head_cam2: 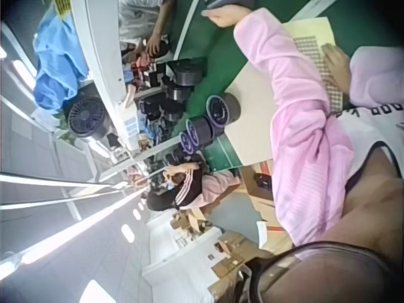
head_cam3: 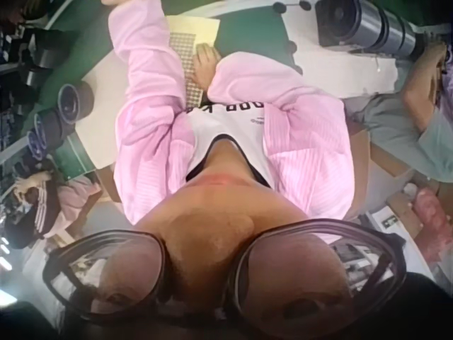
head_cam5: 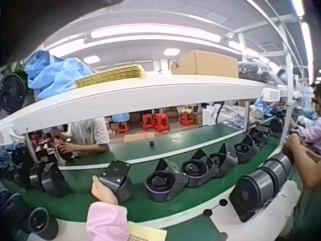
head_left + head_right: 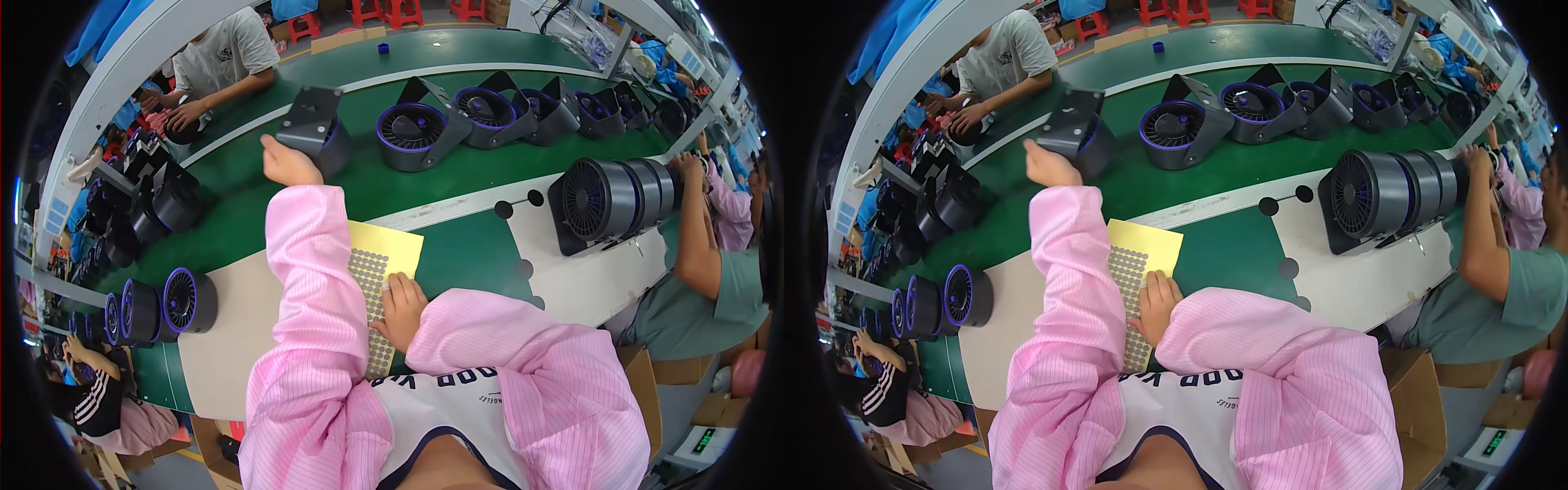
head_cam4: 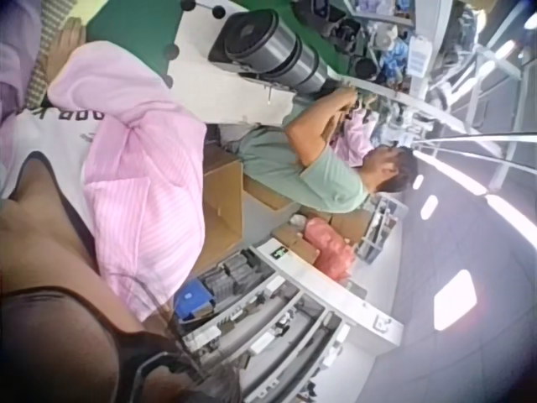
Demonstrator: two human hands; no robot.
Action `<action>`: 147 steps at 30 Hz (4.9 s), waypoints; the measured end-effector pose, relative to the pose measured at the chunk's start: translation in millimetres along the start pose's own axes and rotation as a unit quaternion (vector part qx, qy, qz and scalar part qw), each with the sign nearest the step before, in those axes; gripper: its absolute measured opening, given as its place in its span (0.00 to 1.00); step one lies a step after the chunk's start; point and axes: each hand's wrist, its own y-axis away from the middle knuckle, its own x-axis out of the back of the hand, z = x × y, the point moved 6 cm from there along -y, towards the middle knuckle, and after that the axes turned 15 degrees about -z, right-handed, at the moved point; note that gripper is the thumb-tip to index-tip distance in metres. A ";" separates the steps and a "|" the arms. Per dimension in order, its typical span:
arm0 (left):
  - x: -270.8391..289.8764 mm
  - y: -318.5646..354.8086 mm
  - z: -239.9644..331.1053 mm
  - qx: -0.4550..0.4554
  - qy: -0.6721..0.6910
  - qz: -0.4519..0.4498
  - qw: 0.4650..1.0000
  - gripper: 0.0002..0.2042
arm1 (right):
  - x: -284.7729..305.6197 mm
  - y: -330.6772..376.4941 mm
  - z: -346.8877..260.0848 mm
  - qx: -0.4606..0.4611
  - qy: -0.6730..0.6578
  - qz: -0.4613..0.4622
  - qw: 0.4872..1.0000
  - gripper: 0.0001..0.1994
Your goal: Assembling plastic electronic housings by applying small white adhesive pads from a sheet.
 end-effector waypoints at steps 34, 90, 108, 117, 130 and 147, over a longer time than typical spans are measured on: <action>89.6 218.2 32.3 -0.122 -0.470 -0.748 0.452 0.50 | 30.4 -31.9 61.6 0.241 0.102 0.096 0.960 0.09; 87.0 250.2 51.0 -0.180 -0.430 -0.745 0.476 0.41 | 75.9 -43.7 105.4 0.164 -0.123 0.295 0.933 0.22; 93.2 183.1 41.3 -0.046 -0.147 -0.661 0.734 0.18 | 51.0 -48.3 122.0 0.165 -0.396 0.149 0.891 0.27; 25.8 -114.4 -51.6 -0.261 -0.342 -0.116 0.895 0.20 | 48.6 -57.6 125.1 0.134 -0.414 0.178 0.882 0.28; -18.1 5.5 61.2 -0.094 -0.008 -0.174 0.980 0.22 | 208.8 -58.4 45.2 0.325 -0.494 0.288 0.753 0.38; -18.4 89.4 178.8 -0.294 -0.031 -0.343 0.892 0.17 | 245.8 -43.5 -13.6 0.351 -0.487 0.296 0.743 0.40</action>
